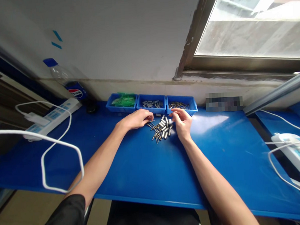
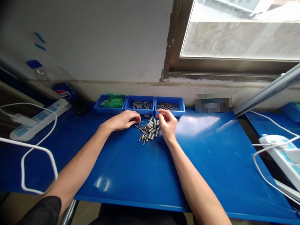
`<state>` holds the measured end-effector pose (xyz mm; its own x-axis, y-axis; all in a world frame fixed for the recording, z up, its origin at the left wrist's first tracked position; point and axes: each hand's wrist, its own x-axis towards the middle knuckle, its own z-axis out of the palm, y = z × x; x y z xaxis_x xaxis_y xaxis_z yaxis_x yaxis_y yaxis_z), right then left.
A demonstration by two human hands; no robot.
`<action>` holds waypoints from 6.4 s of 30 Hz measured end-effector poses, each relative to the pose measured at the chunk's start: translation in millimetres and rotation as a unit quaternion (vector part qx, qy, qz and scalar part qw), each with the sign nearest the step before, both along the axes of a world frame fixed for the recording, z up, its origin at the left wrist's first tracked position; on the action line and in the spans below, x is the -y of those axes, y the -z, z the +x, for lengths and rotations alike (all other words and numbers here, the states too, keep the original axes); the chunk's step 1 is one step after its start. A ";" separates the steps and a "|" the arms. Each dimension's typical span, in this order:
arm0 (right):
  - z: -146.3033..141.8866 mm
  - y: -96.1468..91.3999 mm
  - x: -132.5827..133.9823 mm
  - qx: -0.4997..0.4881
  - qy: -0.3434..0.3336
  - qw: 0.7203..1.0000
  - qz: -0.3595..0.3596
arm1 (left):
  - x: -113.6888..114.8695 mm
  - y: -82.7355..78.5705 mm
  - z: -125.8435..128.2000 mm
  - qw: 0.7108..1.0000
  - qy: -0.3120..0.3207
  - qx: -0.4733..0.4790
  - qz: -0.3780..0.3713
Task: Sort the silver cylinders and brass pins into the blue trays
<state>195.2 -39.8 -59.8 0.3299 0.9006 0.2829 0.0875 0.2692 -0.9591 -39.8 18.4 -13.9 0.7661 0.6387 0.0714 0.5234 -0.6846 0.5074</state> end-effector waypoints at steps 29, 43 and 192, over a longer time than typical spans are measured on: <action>-6.1 -7.7 1.1 -0.022 -0.106 0.994 -0.026 | 16.1 10.6 25.0 0.971 -0.099 0.219 0.015; -8.3 -12.1 1.5 -0.008 -0.087 0.996 -0.018 | 28.9 37.8 -6.2 0.976 -0.108 0.166 -0.093; 0.8 -11.3 16.7 0.037 -0.136 0.989 -0.049 | 56.3 42.1 35.9 0.951 -0.174 0.240 0.091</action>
